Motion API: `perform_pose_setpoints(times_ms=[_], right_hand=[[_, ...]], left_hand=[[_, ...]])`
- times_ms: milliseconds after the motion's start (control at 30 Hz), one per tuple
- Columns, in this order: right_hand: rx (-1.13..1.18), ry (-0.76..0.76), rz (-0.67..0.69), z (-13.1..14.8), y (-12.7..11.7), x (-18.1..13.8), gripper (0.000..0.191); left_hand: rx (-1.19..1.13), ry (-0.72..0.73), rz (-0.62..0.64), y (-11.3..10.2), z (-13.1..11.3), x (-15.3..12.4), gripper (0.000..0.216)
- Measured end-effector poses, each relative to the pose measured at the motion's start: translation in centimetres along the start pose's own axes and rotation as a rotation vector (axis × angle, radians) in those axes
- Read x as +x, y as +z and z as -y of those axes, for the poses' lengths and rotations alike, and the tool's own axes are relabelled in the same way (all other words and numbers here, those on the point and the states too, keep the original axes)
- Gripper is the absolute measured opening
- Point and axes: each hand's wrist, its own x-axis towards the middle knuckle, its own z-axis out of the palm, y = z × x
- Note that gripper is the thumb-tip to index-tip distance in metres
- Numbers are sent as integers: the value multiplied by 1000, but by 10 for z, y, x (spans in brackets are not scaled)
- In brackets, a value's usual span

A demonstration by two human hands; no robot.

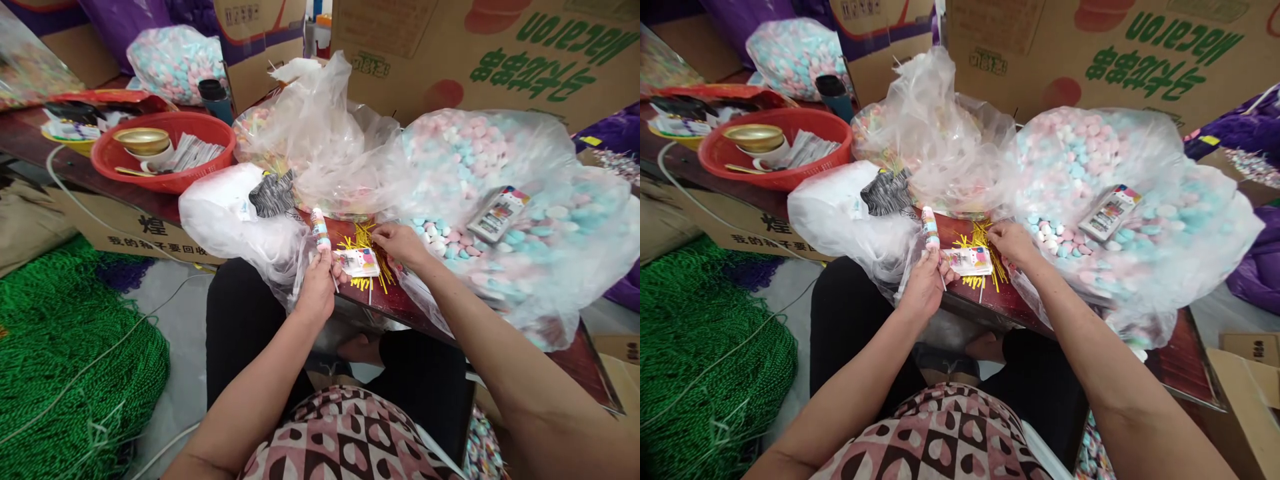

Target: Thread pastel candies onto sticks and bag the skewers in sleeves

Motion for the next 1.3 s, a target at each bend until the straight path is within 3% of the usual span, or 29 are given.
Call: perform_pose_setpoints(times_ms=[167,300,500,800,1033,1300], right_hand=[[-99,-126,48,5,-6,7,16],[-158,-227,80,4,-7,5,18],[-142,-190,-49,8,2,-3,20],[144,-68,-212,0,11,-11,30],[455,-131,-358,11,18,-25,24],[565,-36,-310,7,22,-38,25]], left_hand=[[-7,-16,15,0,0,0,34],[-1,-10,12,0,1,1,33],[24,-20,27,-1,3,2,33],[56,-1,50,-1,3,0,37],[186,9,108,-5,11,-3,37],[122,-96,115,13,16,-4,34]])
